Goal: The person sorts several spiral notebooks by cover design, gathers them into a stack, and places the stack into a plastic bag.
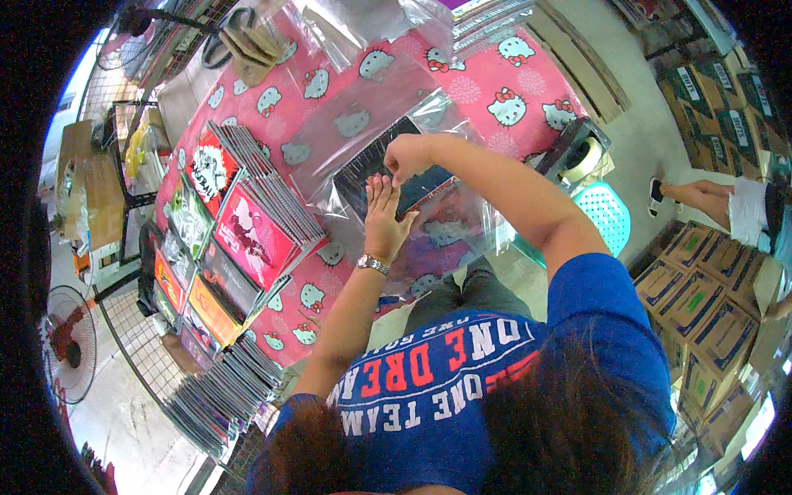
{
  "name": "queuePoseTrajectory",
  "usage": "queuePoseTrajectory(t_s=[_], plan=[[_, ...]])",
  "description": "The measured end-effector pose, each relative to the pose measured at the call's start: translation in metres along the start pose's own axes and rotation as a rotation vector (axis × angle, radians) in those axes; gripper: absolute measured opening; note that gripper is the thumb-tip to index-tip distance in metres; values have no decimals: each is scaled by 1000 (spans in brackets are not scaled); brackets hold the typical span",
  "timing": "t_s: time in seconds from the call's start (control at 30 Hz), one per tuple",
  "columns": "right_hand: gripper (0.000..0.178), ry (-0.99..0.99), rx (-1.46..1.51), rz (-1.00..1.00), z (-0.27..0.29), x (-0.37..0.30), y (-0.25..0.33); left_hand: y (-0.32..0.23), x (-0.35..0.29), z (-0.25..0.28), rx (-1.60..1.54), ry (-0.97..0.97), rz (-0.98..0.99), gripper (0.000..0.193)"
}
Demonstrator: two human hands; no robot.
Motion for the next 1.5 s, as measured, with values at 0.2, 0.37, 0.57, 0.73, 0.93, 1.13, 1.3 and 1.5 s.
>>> queuePoseTrajectory(t_s=[0.2,0.37,0.57,0.73,0.93,1.13,1.3,1.5], plan=[[29,-81,-301,-52,1,6,14,11,-11,3,-114,-93,24,79],[39,-161,-486,-254,18,-21,2,-3,-24,6,285,59,99,81],[65,-566,-519,151,76,-11,-12,-30,-1,-4,67,-132,216,80],[80,-130,-406,-66,77,-21,73,-15,-36,52,35,-285,23,69],[89,-83,1174,335,23,-28,45,-22,-153,35,-95,-428,288,78],[85,-134,1690,287,-55,-58,23,-36,-125,-29,-177,-384,282,84],[58,-223,1836,-75,-89,-87,28,25,-123,-8,-873,-642,329,70],[55,-316,1707,-201,-123,-118,48,1,-106,87,-848,-335,51,70]])
Point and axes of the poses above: each hand's wrist, its own x-axis towards the middle knuckle, its own z-axis out of the back of the hand, y = z × x, the point moved 9 cm from there along x, towards the middle knuckle, and after that the axes turned 7 degrees about y, right-handed, at the moved point
